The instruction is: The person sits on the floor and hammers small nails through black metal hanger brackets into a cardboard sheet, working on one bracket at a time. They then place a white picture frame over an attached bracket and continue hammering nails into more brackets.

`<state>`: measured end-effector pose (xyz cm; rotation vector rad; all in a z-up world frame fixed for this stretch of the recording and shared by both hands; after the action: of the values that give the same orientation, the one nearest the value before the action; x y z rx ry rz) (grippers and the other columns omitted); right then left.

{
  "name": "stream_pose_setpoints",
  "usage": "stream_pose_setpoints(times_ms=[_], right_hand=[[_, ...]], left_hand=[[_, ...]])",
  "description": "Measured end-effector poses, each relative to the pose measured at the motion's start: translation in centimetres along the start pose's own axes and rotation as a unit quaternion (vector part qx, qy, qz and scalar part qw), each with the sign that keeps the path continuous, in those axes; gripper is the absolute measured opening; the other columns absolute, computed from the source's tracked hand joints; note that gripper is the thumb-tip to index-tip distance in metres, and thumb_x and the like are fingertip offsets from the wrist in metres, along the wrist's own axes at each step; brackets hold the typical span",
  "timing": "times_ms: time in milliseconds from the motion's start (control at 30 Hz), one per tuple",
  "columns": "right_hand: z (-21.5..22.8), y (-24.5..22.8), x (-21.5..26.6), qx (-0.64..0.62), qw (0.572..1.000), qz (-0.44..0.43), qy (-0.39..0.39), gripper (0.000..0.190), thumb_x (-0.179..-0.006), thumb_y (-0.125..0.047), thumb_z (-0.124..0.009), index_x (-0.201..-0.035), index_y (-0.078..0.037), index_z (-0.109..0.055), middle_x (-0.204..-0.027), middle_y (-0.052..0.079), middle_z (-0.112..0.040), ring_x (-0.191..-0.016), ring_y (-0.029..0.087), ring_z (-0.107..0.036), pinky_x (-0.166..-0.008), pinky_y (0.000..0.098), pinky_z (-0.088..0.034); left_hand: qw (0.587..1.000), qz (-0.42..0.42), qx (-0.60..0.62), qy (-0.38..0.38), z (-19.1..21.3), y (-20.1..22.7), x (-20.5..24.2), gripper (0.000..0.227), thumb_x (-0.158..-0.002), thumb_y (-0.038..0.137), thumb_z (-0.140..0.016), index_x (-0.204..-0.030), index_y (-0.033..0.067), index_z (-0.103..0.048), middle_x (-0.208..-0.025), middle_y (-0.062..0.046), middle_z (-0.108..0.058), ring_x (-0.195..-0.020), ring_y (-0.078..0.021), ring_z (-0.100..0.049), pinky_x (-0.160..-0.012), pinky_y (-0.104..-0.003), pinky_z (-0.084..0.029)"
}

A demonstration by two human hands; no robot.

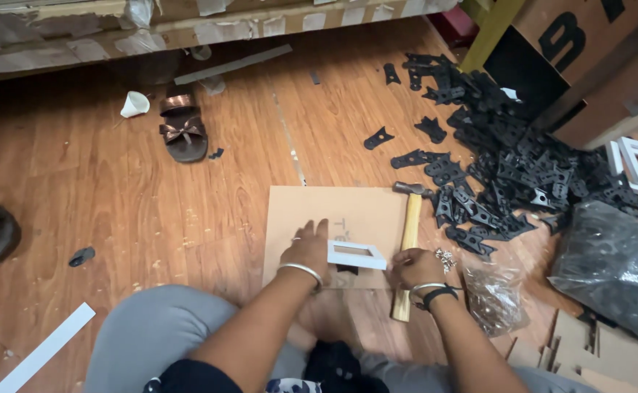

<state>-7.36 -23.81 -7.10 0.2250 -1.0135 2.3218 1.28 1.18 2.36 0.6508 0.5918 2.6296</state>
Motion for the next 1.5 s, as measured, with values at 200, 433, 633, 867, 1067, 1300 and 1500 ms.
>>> stream_pose_setpoints(times_ms=[200, 433, 633, 867, 1067, 1300, 1500], right_hand=[[1.1, 1.6, -0.4, -0.008, 0.998, -0.062, 0.031, 0.021, -0.079, -0.014, -0.077, -0.099, -0.007, -0.078, -0.073, 0.012, -0.078, -0.055, 0.020, -0.072, -0.056, 0.0346, -0.058], [0.1, 2.4, -2.1, 0.119, 0.990, 0.040, 0.061, 0.022, -0.080, -0.016, -0.077, -0.101, -0.018, -0.080, -0.079, 0.010, -0.080, -0.067, 0.022, -0.075, -0.069, 0.0349, -0.059], [-0.2, -5.5, 2.8, 0.035, 0.966, 0.208, 0.151, 0.032, -0.073, -0.025, -0.085, -0.101, -0.011, -0.077, -0.090, 0.016, -0.074, -0.078, 0.027, -0.073, -0.073, 0.0344, -0.058], [-0.6, -4.6, -0.2, -0.448, 0.886, -0.049, -0.109, 0.032, -0.101, -0.026, -0.063, -0.112, 0.004, -0.062, -0.098, 0.009, -0.073, -0.096, 0.025, -0.073, -0.086, 0.0422, -0.059], [1.9, -11.3, 4.4, -0.426, 0.899, -0.053, -0.090, 0.046, -0.086, -0.017, -0.066, -0.129, -0.009, -0.052, -0.102, 0.003, -0.072, -0.095, 0.021, -0.073, -0.071, 0.0443, -0.062], [3.0, -13.3, 4.3, -0.345, 0.933, 0.060, -0.081, 0.056, -0.077, -0.003, -0.080, -0.126, -0.002, -0.053, -0.096, 0.009, -0.076, -0.081, 0.019, -0.076, -0.059, 0.0354, -0.065], [3.1, -13.3, 4.1, -0.341, 0.937, 0.043, -0.071, 0.056, -0.076, -0.004, -0.081, -0.125, -0.002, -0.053, -0.094, 0.010, -0.076, -0.080, 0.019, -0.075, -0.057, 0.0344, -0.063]], left_hand=[[0.987, 0.127, -0.040, -0.093, 0.1, -2.7, 0.3, 0.099, -0.078, 0.015, -0.084, -0.157, 0.0144, -0.025, -0.162, -0.019, -0.028, -0.147, -0.0391, -0.036, -0.113, -0.049, -0.044], [0.982, 0.155, -0.032, -0.103, -3.6, -5.2, -2.3, 0.063, -0.091, 0.022, -0.071, -0.147, 0.0129, -0.044, -0.153, -0.018, -0.047, -0.138, -0.0376, -0.052, -0.109, -0.051, -0.047], [0.996, -0.015, 0.081, 0.021, -3.8, -3.0, -4.0, 0.041, -0.092, 0.029, -0.062, -0.129, 0.0116, -0.057, -0.124, -0.018, -0.064, -0.112, -0.0382, -0.066, -0.094, -0.047, -0.053], [0.933, -0.028, 0.326, 0.146, -1.1, -2.0, -6.0, 0.047, -0.099, 0.048, -0.057, -0.106, 0.0021, -0.067, -0.096, -0.023, -0.072, -0.095, -0.0384, -0.070, -0.083, -0.043, -0.053], [0.884, -0.031, 0.446, 0.140, -1.1, -0.7, -6.1, 0.046, -0.100, 0.045, -0.055, -0.105, 0.0014, -0.068, -0.090, -0.014, -0.072, -0.085, -0.0236, -0.067, -0.081, -0.036, -0.052], [0.830, -0.036, 0.548, 0.094, -2.3, -0.9, -7.4, 0.044, -0.103, 0.042, -0.053, -0.104, 0.0010, -0.068, -0.088, -0.005, -0.068, -0.083, -0.0123, -0.060, -0.080, -0.030, -0.052], [0.801, -0.045, 0.593, 0.072, -1.8, -0.3, -6.9, 0.044, -0.103, 0.043, -0.051, -0.103, 0.0017, -0.068, -0.088, -0.003, -0.069, -0.082, -0.0103, -0.061, -0.079, -0.028, -0.052]])
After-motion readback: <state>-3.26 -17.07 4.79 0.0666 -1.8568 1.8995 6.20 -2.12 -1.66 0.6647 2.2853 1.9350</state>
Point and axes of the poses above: each hand's wrist, its own x-axis away from the middle knuckle, its own z-axis out of the back of the hand, y = z × x, the point moved 6 cm from there along -x, towards the middle knuckle
